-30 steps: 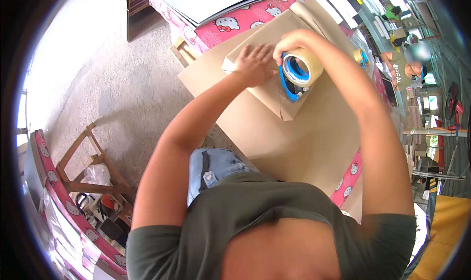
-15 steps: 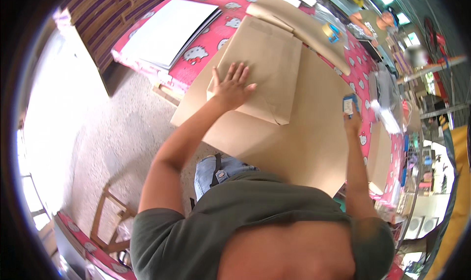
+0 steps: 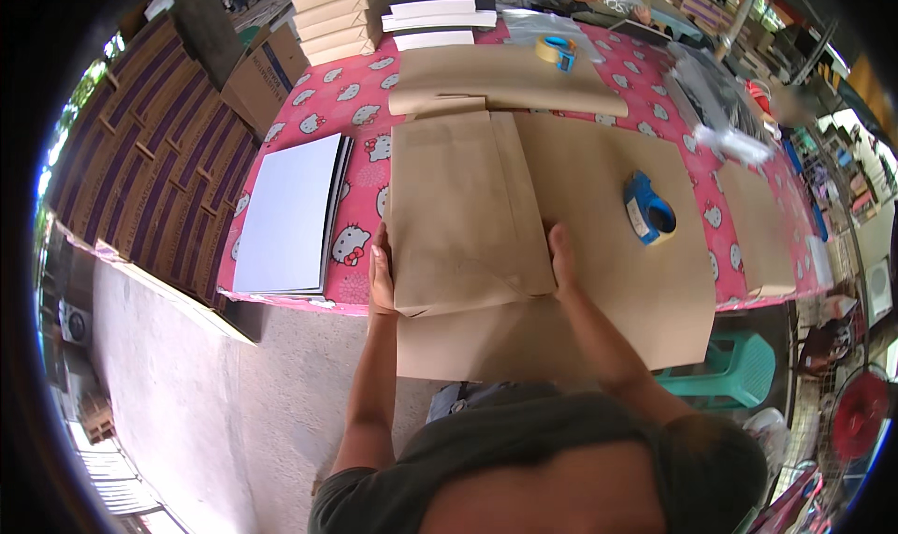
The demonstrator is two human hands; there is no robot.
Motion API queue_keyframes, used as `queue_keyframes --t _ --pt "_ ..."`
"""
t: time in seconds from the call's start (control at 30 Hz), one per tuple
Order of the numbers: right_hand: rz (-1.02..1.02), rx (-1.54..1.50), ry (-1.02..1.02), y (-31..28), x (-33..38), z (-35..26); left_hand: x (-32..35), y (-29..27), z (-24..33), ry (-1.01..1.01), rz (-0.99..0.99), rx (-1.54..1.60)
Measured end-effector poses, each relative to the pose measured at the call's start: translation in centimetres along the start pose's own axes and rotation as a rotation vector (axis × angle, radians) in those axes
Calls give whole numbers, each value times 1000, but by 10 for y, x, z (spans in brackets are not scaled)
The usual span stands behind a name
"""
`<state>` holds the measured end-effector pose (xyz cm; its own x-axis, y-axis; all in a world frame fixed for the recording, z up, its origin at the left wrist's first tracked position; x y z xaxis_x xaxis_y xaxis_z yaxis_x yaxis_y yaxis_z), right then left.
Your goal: The person wraps individual flat items in brown paper and secures them with adhesive tape, handling each one by hand on a table.
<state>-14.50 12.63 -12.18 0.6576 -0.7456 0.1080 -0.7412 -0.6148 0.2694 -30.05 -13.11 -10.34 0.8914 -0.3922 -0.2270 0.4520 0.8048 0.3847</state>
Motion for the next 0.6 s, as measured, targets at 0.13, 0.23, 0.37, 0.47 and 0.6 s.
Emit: queue_keyframes --t 0.13,0.23,0.37,0.47,0.6 --pt "-221 -450 94 2 4 -53 -4 24 52 -174 186 201" --pt "-329 -179 -227 44 40 -197 -17 60 172 167 -6 122" --pt "-322 -449 -488 90 16 -287 -78 111 236 901 -223 -89" --pt "-551 -243 -839 112 -46 -295 -125 107 234 739 -179 -196" --pt "-544 -75 -709 91 -32 -274 -129 105 225 716 -23 -285"
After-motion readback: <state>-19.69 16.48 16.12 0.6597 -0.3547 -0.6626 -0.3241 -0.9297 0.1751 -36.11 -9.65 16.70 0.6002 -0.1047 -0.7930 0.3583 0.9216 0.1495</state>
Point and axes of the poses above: each hand's wrist, its own x-axis away from the middle knuckle, its own y-axis out of the palm, z = x × y, the point moved 1 cm from there along -x, towards the middle knuckle, and after that the axes turned 8 degrees about z, right-handed, at the moved point
